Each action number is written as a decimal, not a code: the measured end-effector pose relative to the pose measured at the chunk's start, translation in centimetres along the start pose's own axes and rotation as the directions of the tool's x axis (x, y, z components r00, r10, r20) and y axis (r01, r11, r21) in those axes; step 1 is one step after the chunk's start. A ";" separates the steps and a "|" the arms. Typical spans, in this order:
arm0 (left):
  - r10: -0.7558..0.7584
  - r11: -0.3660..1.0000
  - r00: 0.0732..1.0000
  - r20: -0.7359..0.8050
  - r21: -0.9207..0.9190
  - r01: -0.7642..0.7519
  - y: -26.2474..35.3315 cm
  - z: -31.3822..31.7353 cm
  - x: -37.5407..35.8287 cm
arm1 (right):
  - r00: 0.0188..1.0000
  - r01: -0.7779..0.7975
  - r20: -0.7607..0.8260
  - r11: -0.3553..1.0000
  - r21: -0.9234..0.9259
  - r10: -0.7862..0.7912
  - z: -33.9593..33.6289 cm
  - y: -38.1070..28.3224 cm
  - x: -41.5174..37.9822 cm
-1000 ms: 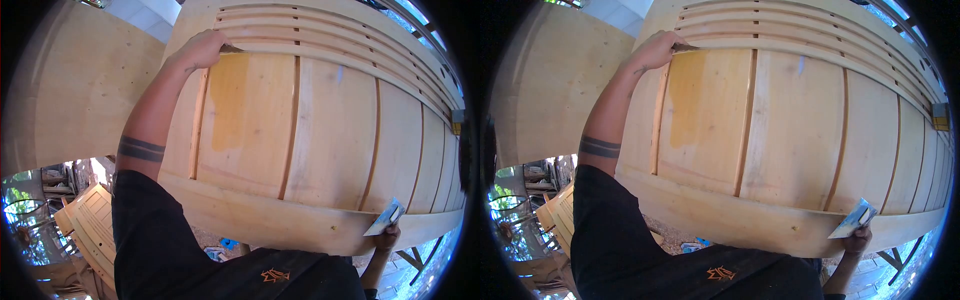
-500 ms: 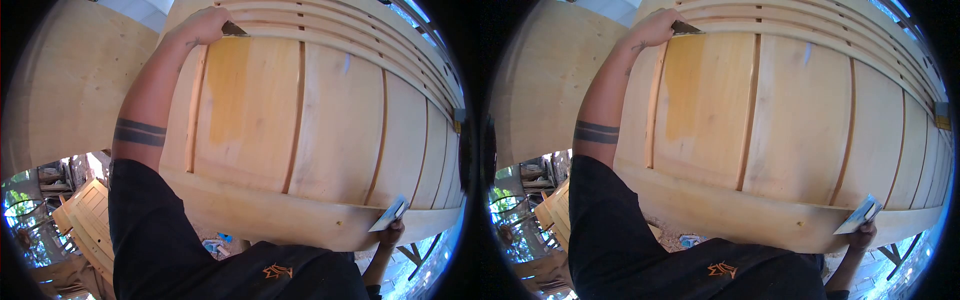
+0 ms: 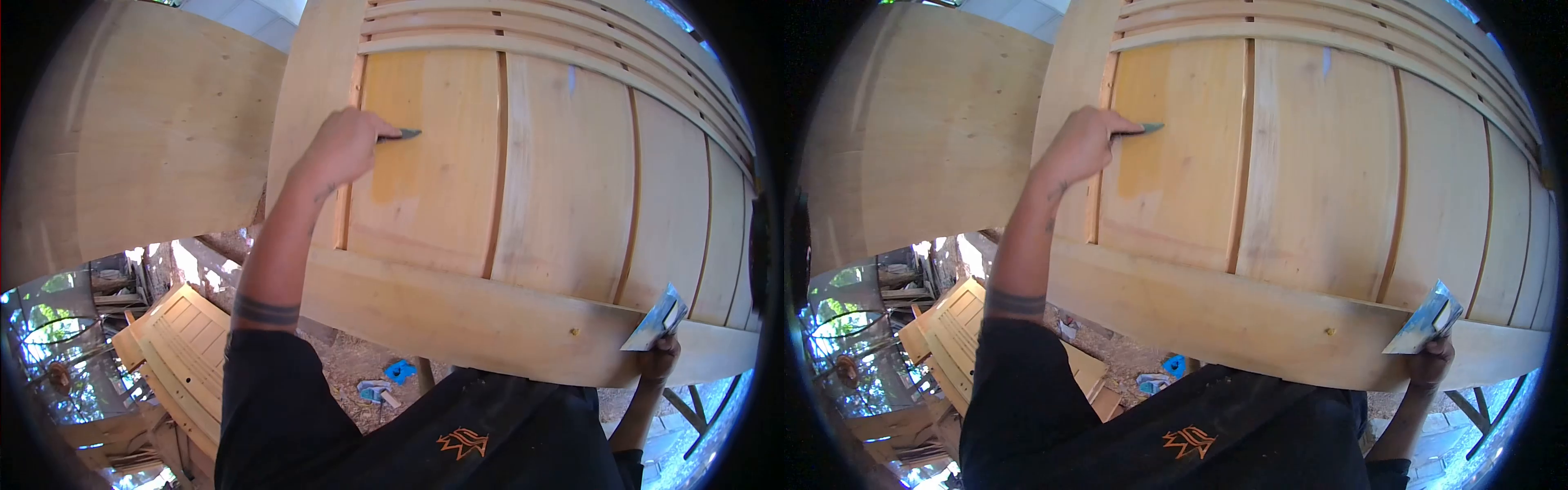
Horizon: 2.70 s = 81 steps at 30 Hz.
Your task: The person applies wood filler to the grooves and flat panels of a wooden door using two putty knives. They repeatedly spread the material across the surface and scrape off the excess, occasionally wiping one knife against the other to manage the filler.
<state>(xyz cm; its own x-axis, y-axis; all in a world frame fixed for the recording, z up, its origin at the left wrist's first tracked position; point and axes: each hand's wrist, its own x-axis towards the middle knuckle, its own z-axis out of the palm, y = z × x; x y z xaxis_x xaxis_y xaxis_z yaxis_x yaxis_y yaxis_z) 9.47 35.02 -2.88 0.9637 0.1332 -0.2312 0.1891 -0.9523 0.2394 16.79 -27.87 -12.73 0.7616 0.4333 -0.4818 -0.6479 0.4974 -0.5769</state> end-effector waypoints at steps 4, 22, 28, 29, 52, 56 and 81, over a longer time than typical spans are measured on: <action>0.009 1.000 0.995 -0.095 -0.027 -0.012 2.8 2.3 -5.6 | 1.000 -0.014 0.012 1.000 -0.016 0.014 0.5 0.0 -0.2; -0.041 0.997 0.984 -0.173 0.056 0.052 -1.4 -3.3 4.4 | 1.000 0.009 0.028 1.000 -0.020 -0.009 0.1 -0.2 0.4; -0.036 0.999 0.994 -0.100 0.027 0.039 -2.7 -0.5 5.6 | 1.000 -0.020 0.011 0.998 -0.056 0.021 1.0 -0.3 0.3; -0.028 0.999 0.994 -0.106 0.024 0.030 -2.2 0.2 4.4 | 1.000 -0.026 0.013 0.997 -0.072 0.027 1.0 -0.3 0.2; -0.042 0.996 0.993 -0.107 0.076 0.050 -3.3 -2.6 10.0 | 0.997 -0.039 0.064 0.999 -0.023 0.041 2.8 -0.1 0.3; 0.063 0.997 0.967 -0.246 0.057 -0.051 -3.4 1.7 4.8 | 0.999 -0.037 -0.031 0.999 -0.030 0.036 0.9 -0.2 0.2; 0.060 0.997 0.997 0.044 -0.060 -0.057 -2.5 -1.2 4.4 | 0.999 -0.032 0.007 0.997 -0.067 0.033 2.4 0.0 0.4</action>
<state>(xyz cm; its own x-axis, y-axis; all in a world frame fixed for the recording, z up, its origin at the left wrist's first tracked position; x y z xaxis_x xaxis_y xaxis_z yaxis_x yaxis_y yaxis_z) 13.49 38.33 -3.32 0.9642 0.0635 -0.2575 0.1443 -0.9402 0.3084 17.10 -25.91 -11.34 0.7397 0.4546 -0.4961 -0.6702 0.4313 -0.6040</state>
